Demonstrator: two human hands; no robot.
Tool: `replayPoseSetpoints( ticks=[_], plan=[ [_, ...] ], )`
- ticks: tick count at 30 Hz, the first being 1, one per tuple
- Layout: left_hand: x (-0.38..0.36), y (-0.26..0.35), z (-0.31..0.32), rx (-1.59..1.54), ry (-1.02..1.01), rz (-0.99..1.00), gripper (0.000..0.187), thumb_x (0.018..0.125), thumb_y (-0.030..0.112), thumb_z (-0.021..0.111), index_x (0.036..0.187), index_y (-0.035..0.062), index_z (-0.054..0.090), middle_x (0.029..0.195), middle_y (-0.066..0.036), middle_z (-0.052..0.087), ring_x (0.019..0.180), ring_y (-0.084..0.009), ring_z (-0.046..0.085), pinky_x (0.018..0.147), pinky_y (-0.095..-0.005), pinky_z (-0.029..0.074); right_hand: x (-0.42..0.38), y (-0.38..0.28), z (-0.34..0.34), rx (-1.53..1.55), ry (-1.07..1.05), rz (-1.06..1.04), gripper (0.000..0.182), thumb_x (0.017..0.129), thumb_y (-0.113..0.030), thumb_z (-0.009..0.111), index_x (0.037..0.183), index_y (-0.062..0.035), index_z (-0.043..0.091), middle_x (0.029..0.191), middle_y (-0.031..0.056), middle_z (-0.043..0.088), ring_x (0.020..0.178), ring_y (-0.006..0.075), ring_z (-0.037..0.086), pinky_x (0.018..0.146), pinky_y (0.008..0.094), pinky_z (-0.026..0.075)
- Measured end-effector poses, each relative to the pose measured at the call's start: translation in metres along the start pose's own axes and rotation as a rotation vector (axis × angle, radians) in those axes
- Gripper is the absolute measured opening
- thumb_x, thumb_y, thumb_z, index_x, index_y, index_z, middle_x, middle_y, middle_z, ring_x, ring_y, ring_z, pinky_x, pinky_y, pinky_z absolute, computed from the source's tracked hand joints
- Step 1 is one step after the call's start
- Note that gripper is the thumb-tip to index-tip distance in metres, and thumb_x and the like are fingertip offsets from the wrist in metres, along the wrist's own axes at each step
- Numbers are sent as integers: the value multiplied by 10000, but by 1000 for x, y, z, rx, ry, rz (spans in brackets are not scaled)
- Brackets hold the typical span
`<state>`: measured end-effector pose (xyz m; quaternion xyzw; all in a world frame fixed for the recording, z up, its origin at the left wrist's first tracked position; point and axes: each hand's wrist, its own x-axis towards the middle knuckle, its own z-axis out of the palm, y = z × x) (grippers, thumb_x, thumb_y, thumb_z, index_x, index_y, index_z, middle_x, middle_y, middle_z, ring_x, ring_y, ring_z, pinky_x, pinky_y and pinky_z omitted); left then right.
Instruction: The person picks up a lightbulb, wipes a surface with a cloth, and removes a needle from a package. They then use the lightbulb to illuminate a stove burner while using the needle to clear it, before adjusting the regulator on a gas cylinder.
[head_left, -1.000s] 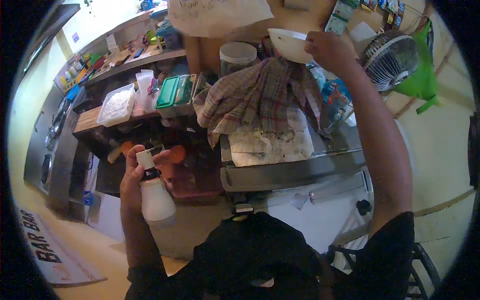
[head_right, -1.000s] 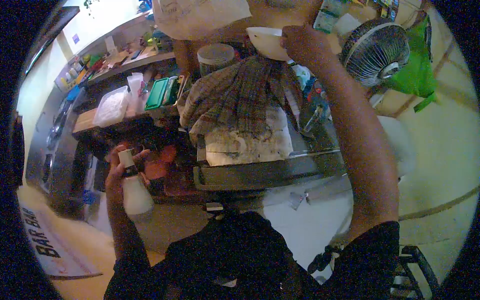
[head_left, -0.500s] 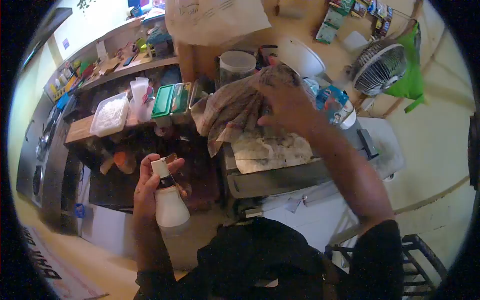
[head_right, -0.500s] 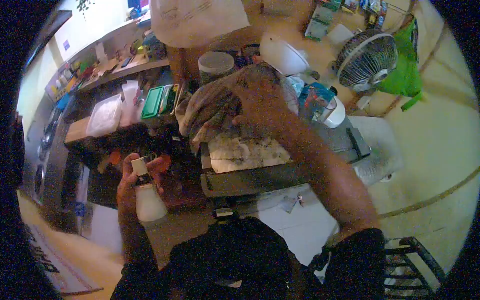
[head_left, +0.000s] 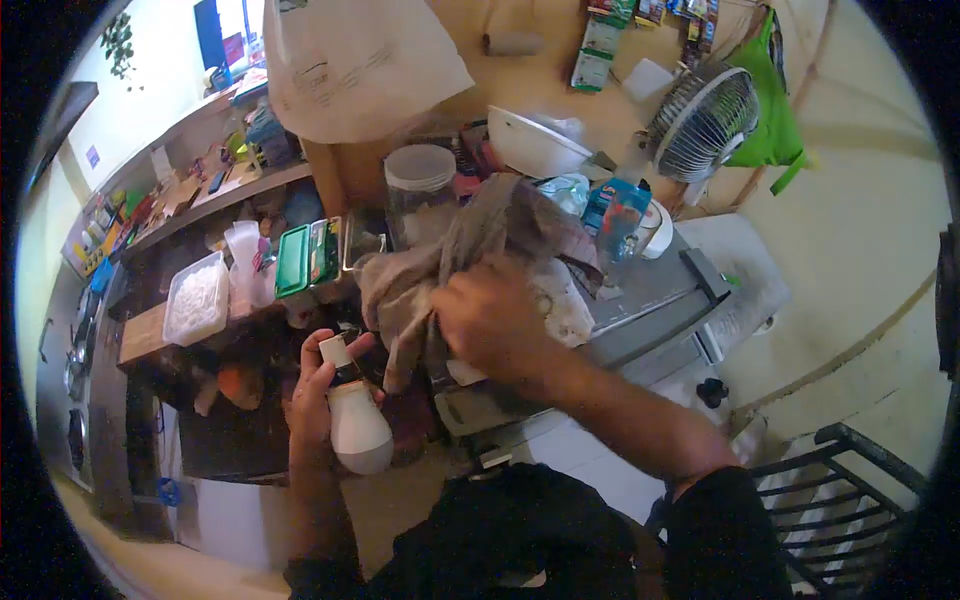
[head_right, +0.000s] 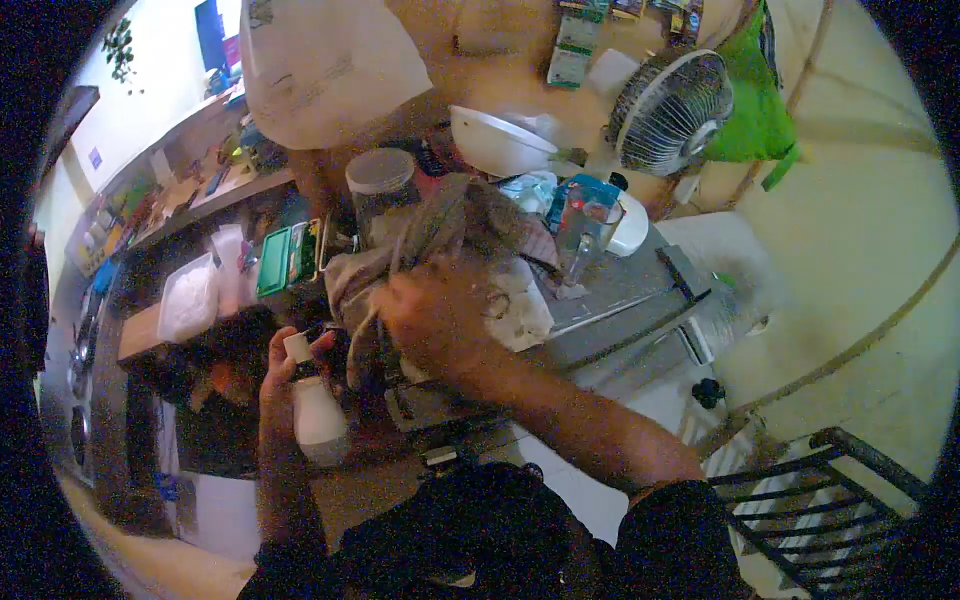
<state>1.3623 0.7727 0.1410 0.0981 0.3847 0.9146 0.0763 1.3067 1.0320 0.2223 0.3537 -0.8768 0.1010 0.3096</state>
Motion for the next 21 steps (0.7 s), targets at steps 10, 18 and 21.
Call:
replayPoseSetpoints(
  ticks=[10,18,21],
  plan=[
    [15,-13,0,167,-8,-1,441,905,143,528,1318,152,377,1379,-199,487,1033,-230,613,798,-363,563,-37,-19,-68,166,108,-90,145,722,-158,666,833,-88,603,948,114,606,889,244,611,934,489,395],
    [-19,13,-4,141,63,76,441,926,154,518,1326,147,333,1416,-272,419,808,-358,673,683,-429,581,-64,-5,-107,317,-341,462,660,725,-298,723,1318,-102,510,1105,210,629,1049,402,608,782,454,552],
    [-26,14,-15,94,97,85,449,923,151,513,1329,158,320,1417,-276,414,768,-371,671,646,-452,580,-62,19,-94,147,-411,330,836,729,-291,720,1458,-124,346,1041,247,637,962,407,641,793,474,538]
  ],
)
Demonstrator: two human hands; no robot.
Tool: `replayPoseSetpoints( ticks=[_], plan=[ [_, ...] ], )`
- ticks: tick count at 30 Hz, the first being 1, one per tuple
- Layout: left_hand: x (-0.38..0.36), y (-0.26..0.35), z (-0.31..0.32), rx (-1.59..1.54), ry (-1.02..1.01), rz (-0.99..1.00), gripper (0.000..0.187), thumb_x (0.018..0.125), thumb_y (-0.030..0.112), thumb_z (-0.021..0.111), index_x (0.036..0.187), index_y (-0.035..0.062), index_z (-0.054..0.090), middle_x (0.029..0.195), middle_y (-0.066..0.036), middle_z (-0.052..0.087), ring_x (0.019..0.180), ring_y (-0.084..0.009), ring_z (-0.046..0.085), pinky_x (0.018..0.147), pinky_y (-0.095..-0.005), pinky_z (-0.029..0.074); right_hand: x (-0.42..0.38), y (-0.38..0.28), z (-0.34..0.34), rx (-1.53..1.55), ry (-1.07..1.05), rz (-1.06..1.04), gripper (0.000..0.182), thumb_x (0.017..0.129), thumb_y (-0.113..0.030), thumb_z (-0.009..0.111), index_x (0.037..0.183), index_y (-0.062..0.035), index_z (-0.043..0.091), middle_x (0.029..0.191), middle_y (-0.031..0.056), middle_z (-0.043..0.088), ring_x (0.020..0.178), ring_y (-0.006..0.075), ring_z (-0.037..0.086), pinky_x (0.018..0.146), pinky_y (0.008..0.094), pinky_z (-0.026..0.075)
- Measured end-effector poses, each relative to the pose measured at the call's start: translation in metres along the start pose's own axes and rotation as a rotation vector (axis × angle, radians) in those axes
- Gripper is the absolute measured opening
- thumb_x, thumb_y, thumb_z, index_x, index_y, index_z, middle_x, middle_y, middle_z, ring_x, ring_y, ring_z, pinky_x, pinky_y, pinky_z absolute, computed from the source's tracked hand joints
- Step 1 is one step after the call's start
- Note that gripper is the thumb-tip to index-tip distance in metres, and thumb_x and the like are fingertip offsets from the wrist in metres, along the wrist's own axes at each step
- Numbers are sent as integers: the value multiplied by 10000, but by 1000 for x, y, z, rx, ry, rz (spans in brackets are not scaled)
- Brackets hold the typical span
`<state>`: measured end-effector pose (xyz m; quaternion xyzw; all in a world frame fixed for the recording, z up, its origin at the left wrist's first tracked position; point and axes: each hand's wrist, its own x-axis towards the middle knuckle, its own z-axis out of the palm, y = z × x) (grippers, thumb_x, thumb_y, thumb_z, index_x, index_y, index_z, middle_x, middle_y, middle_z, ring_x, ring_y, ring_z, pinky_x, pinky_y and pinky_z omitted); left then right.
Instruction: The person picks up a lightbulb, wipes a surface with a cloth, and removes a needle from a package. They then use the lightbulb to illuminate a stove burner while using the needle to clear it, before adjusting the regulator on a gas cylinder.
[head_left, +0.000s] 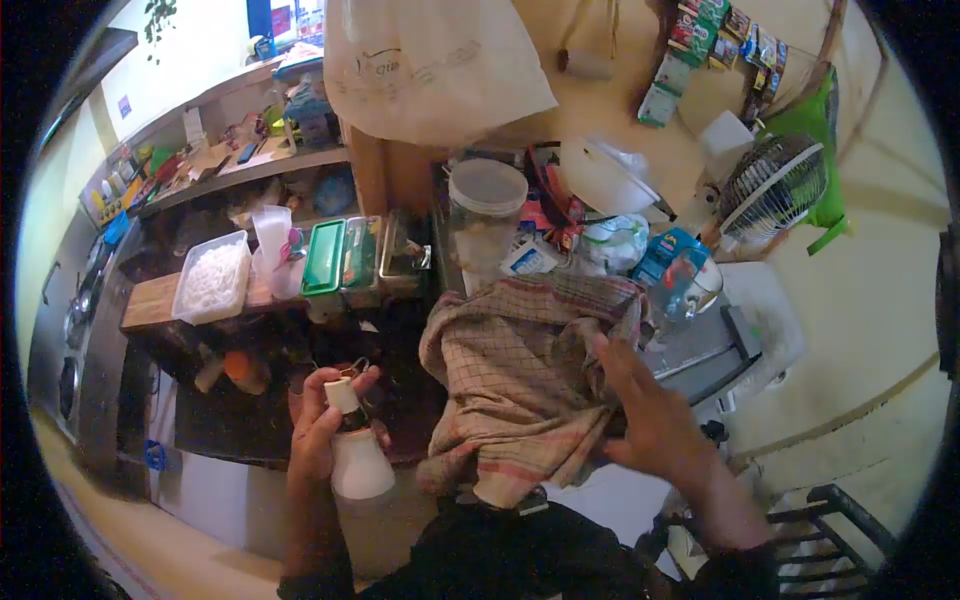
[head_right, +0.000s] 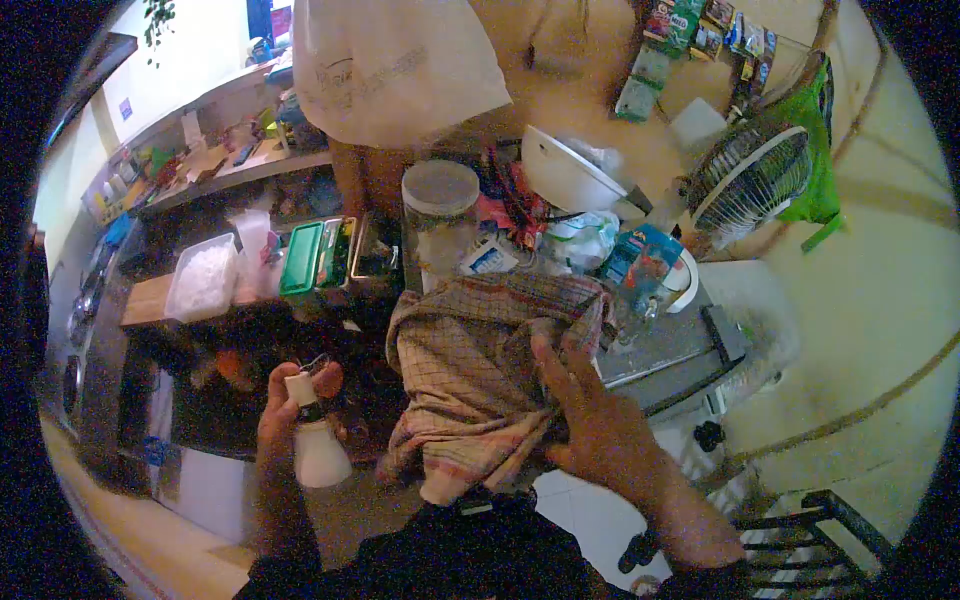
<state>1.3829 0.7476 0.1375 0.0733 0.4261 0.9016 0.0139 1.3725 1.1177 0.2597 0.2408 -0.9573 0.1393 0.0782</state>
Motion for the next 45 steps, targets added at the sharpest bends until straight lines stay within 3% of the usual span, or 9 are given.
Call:
replayPoseSetpoints(
  ticks=[7,10,12,22,30,33,36,40,45],
  plan=[
    [-5,-4,-28,-26,11,2,451,924,170,525,1321,162,314,1417,-292,400,774,-382,669,638,-465,588,34,18,0,-94,-413,162,591,675,-296,745,1203,-89,580,962,199,647,990,407,607,813,491,491],
    [-4,-6,-33,-97,-42,34,454,919,179,557,1310,167,325,1419,-298,393,780,-386,669,639,-470,593,29,-2,-15,-121,-281,66,408,629,-256,764,962,-66,625,945,177,655,938,381,626,805,476,476],
    [-4,-4,-35,-95,26,4,467,916,190,584,1307,170,331,1419,-298,390,779,-389,672,635,-473,595,24,-13,-22,-127,250,-46,328,577,-186,793,805,-68,589,886,123,653,829,339,623,777,452,469],
    [0,1,-47,-130,41,22,512,912,206,623,1343,209,345,1444,-313,340,758,-383,667,641,-531,593,22,-4,-5,4,136,-115,421,544,-99,800,919,-98,608,1064,124,626,988,314,596,828,443,460],
    [1,2,-52,-103,6,40,491,914,233,602,1318,207,323,1418,-280,410,780,-423,668,641,-495,589,81,44,61,-327,145,-114,491,700,-156,701,1175,-94,591,1103,168,607,1049,378,584,958,470,440],
    [0,1,-52,-139,-34,-29,494,916,240,606,1315,212,316,1414,-290,406,782,-432,667,634,-516,588,107,15,-4,4,-208,-185,463,765,-131,655,1213,-67,560,1155,201,587,1106,397,557,1011,453,416],
    [2,-6,-36,-87,-162,-149,483,920,272,611,1312,216,334,1366,-318,448,932,-434,637,746,-509,566,145,20,-43,121,-154,-171,402,816,-118,609,1210,-51,560,1176,215,585,1139,388,547,1026,442,404],
    [10,-16,-1,-22,-443,-271,480,937,309,604,1306,157,339,1324,-288,514,1221,-328,507,1002,-401,386,253,39,-32,-280,346,-390,361,868,-212,618,1175,-23,603,1229,226,588,1169,362,546,1017,413,429],
    [24,11,29,48,-509,-339,479,946,266,609,1329,125,357,1276,-129,520,1196,-231,487,1011,-381,377,314,32,-26,-623,1,-212,309,866,-207,570,1096,-5,617,1112,213,619,1072,375,578,936,456,474]
  ],
)
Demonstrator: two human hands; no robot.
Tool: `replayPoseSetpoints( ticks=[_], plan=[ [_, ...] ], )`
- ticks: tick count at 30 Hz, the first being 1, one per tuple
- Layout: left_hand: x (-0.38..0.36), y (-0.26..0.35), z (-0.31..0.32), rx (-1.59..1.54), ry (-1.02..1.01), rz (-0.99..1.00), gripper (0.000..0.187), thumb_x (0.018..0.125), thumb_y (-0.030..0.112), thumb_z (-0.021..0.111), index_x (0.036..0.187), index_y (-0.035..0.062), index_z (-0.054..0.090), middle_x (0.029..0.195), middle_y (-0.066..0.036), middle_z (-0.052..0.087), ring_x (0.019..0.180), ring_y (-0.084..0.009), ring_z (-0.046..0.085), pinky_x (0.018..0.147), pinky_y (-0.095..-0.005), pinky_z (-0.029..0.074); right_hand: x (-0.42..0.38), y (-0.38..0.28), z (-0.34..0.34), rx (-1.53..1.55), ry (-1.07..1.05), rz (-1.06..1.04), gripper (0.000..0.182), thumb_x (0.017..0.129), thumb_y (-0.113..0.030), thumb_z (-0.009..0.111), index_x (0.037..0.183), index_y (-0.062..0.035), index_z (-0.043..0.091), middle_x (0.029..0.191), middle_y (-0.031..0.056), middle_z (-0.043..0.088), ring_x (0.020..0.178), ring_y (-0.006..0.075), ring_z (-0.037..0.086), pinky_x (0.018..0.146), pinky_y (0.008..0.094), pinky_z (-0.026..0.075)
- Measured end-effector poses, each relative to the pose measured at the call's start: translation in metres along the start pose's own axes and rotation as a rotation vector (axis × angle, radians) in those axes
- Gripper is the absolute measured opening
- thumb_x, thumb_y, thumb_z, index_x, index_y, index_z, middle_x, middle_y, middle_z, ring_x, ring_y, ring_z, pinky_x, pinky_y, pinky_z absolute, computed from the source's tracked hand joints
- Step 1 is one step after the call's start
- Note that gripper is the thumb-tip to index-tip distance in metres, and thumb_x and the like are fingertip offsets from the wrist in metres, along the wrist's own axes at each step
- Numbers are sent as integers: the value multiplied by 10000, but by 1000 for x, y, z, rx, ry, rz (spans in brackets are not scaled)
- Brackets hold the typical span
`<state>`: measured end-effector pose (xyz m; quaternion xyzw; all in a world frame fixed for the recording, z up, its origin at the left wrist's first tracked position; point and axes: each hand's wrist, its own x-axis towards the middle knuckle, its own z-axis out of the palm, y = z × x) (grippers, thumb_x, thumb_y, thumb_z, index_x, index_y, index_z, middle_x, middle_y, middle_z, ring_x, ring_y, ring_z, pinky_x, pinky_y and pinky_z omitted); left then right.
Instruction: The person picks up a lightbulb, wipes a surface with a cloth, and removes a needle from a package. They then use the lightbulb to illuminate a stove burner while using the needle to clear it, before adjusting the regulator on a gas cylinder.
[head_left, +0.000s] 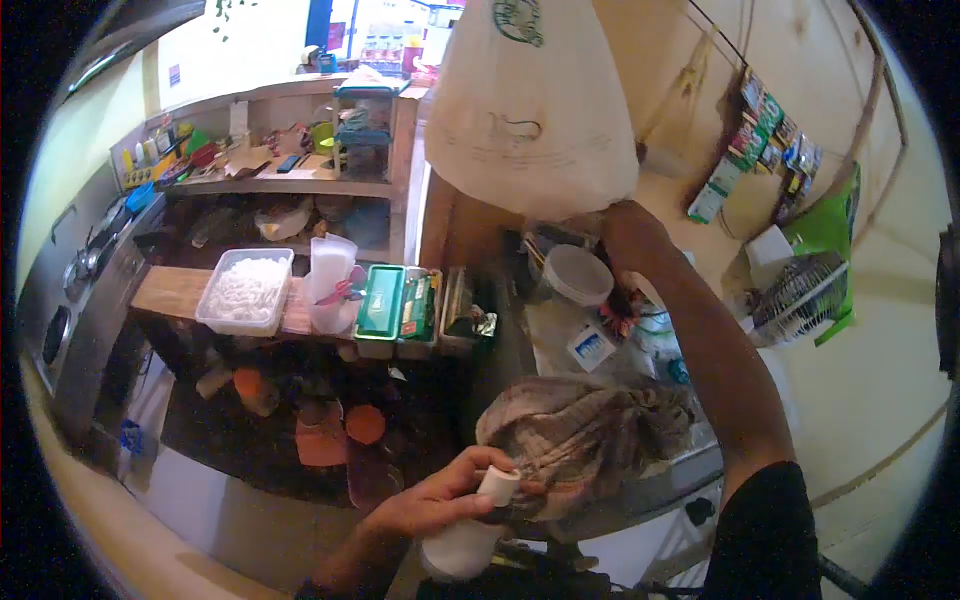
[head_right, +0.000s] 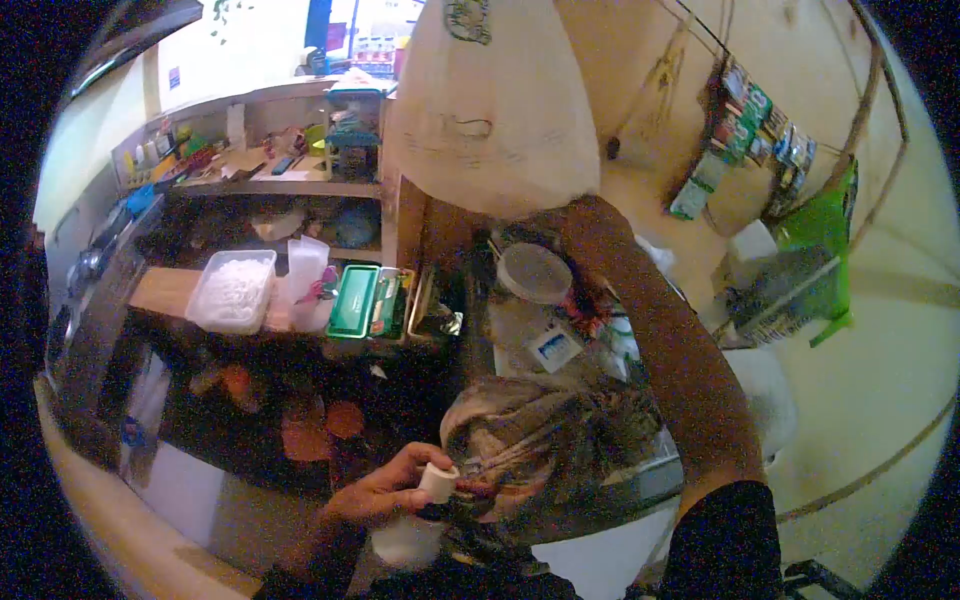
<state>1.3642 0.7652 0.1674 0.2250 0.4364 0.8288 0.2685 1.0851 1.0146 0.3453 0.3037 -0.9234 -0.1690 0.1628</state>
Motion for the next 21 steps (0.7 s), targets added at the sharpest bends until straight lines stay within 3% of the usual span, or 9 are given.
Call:
replayPoseSetpoints(
  ticks=[5,7,8,10,14,16,17,19,21],
  plan=[
    [17,-7,-4,11,-50,31,482,967,249,580,1365,121,341,1305,-108,496,1212,-215,465,1042,-376,348,40,36,40,-136,-250,-99,336,853,-235,540,1100,-21,618,1081,208,624,1044,370,597,892,452,503],
    [22,-22,-14,41,-64,58,475,971,249,573,1366,122,341,1318,-108,489,1225,-219,456,1054,-379,335,65,90,117,-362,110,-412,353,911,-262,491,1178,-61,604,1200,211,598,1119,360,573,966,432,466],
    [25,-25,-14,71,-86,71,468,976,249,566,1367,123,341,1331,-109,482,1239,-223,448,1066,-382,321,63,65,93,-362,107,-424,353,911,-262,491,1178,-61,604,1200,211,598,1119,360,573,966,432,466],
    [28,-21,-14,105,-97,163,469,982,234,555,1378,120,332,1348,-113,468,1257,-222,426,1081,-380,298,54,19,50,177,-129,-43,384,967,-319,444,1261,-111,578,1326,191,544,1201,345,531,1041,410,407],
    [31,-21,-15,136,-115,164,457,996,226,534,1391,113,332,1310,-61,426,1189,-148,409,1009,-324,349,90,46,93,277,-348,-158,484,987,-438,410,1322,-115,542,1411,156,489,1295,332,458,1104,397,335],
    [35,-24,-16,167,-119,186,442,999,226,530,1379,111,337,1292,-54,422,1173,-144,411,1004,-326,352,83,24,65,347,-378,3,487,974,-473,447,1190,-67,607,1175,134,630,1071,265,589,933,380,454],
    [37,-27,-17,152,-127,194,431,999,225,530,1370,113,341,1282,-51,423,1172,-144,412,1005,-325,351,90,36,81,344,-382,0,487,974,-473,447,1190,-67,607,1175,134,630,1071,265,589,933,380,454],
    [37,-29,-18,136,-137,203,421,999,225,530,1361,115,345,1272,-48,423,1170,-143,413,1006,-324,350,105,65,115,772,-596,214,432,964,-469,490,1008,-62,627,867,41,591,769,163,529,696,327,447],
    [37,-27,-18,120,-148,178,436,996,224,535,1370,115,340,1286,-49,421,1171,-144,415,999,-325,357,106,76,126,854,-579,240,385,952,-452,523,945,-76,607,804,4,514,712,134,448,640,306,397]
  ],
)
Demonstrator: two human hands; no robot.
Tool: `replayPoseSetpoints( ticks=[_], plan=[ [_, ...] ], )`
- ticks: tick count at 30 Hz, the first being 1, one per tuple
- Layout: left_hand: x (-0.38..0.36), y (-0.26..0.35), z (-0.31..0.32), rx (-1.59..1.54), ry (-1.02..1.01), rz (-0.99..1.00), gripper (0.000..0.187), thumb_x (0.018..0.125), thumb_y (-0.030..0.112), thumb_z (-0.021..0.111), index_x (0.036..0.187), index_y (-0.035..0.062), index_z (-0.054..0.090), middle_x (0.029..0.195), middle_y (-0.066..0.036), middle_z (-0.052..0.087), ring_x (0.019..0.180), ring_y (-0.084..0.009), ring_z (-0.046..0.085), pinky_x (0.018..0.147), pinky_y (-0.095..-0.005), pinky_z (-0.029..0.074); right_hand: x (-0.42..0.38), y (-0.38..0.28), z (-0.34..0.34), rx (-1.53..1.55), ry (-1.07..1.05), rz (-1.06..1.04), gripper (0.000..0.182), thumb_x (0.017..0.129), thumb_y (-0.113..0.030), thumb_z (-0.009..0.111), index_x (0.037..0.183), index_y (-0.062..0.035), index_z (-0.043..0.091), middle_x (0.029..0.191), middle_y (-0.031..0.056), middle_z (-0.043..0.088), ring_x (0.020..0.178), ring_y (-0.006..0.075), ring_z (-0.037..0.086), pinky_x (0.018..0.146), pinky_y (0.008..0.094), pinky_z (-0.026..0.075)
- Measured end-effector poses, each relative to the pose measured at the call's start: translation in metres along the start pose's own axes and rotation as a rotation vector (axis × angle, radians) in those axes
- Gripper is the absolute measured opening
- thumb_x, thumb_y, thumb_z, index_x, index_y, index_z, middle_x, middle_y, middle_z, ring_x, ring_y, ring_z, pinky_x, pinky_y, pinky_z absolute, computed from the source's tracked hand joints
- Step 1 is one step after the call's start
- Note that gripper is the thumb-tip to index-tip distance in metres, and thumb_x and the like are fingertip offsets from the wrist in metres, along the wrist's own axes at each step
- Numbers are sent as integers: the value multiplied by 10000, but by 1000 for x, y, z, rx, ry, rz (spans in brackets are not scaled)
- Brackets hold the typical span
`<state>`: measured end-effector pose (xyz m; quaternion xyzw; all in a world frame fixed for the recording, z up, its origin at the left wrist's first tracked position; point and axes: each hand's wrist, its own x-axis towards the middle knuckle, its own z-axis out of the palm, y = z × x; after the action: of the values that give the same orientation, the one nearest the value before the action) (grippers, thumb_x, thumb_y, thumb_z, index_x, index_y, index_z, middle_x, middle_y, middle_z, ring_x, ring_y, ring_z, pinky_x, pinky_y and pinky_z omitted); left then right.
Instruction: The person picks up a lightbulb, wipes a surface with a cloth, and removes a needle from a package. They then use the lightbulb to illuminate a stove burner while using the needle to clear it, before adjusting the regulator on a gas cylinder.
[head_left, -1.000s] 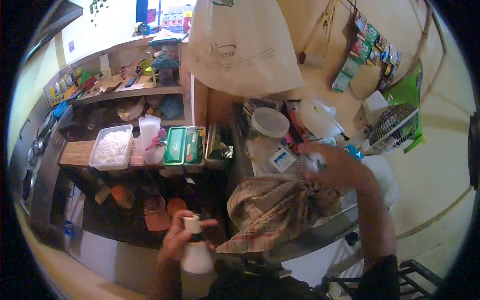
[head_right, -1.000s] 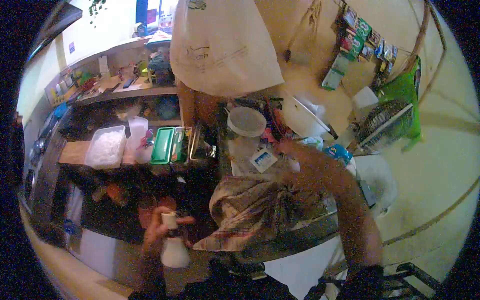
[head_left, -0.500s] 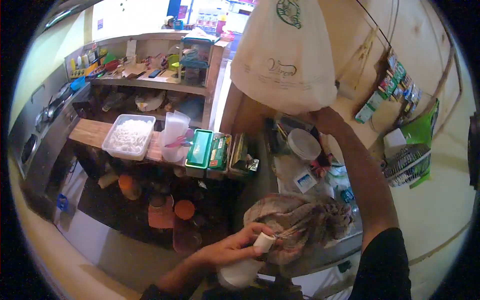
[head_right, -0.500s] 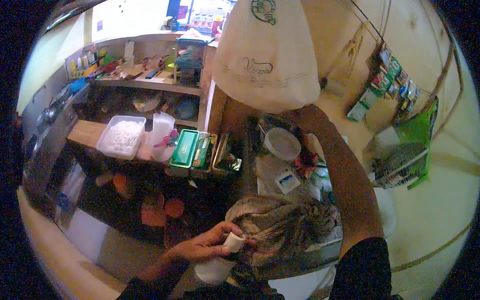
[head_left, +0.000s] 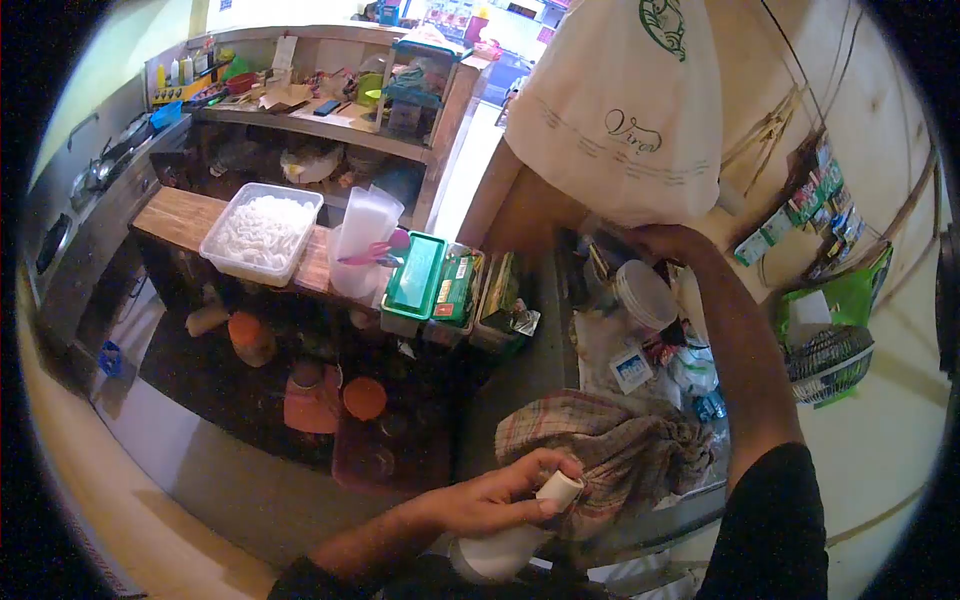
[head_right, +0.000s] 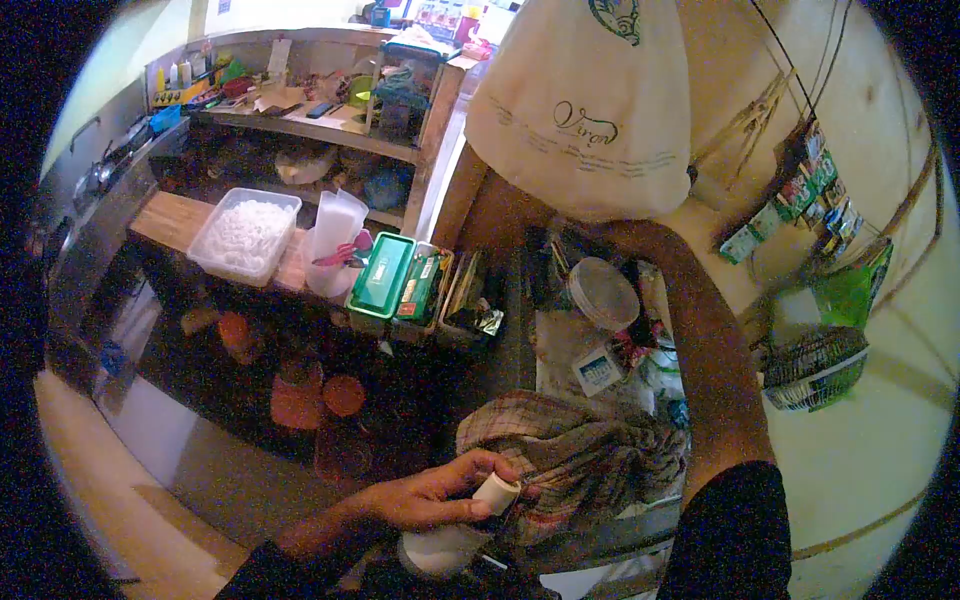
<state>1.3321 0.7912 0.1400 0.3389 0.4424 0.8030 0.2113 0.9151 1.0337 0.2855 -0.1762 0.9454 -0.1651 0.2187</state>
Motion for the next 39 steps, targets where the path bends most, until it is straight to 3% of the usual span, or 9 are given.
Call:
replayPoseSetpoints(
  ticks=[5,7,10,13,16,17,19,22,39],
  plan=[
    [0,-4,1,-27,26,15,456,993,227,543,1383,119,334,1293,-54,436,1195,-149,415,1006,-330,356,-3,5,4,45,-98,126,361,904,-436,607,965,-81,634,812,-20,544,700,111,455,627,292,402],
    [-1,-3,1,-13,21,2,459,993,228,544,1386,120,333,1293,-56,445,1205,-152,416,1009,-332,357,-60,-76,58,91,506,106,444,880,-460,630,1103,-77,655,947,1,629,791,125,541,705,290,453],
    [0,-3,2,-34,18,-36,453,994,222,540,1385,123,332,1291,-59,456,1216,-156,418,1011,-334,361,-16,-20,8,34,125,-31,536,876,-485,622,1244,-95,617,1146,27,635,968,142,568,815,306,475],
    [0,-5,3,-38,38,-9,453,997,213,532,1388,123,323,1289,-65,461,1205,-158,428,1002,-339,370,-51,-69,14,-101,58,35,534,894,-475,603,1271,-97,597,1192,39,618,1021,152,554,859,312,469],
    [0,-3,2,-45,31,9,456,997,203,527,1392,123,313,1281,-67,469,1196,-161,437,1001,-342,371,9,8,3,31,-17,1,491,916,-438,584,1256,-84,603,1174,47,627,994,157,565,864,323,474],
    [0,-2,3,-21,40,9,458,997,205,527,1392,124,311,1278,-69,476,1194,-160,440,996,-340,374,-5,-4,11,29,-15,-1,491,916,-438,584,1256,-84,603,1174,47,627,994,157,565,864,323,474],
    [0,-1,2,4,51,12,459,997,208,527,1393,125,310,1275,-70,483,1191,-160,443,992,-338,377,-33,-24,34,-398,500,-471,448,935,-393,563,1226,-55,614,1151,67,649,942,187,594,873,328,477],
    [-1,-2,3,-44,44,5,461,998,221,526,1391,117,310,1258,-70,498,1180,-156,451,975,-326,385,-22,-20,11,-207,234,-132,425,927,-368,581,1211,-55,621,1171,82,651,995,208,593,914,358,469],
    [4,0,10,-61,121,37,461,985,239,548,1378,123,336,1189,-52,506,1094,-148,481,962,-326,408,-25,-6,-34,-521,330,-151,435,909,-362,574,1198,-39,608,1205,136,634,1069,300,598,960,410,464]
  ],
)
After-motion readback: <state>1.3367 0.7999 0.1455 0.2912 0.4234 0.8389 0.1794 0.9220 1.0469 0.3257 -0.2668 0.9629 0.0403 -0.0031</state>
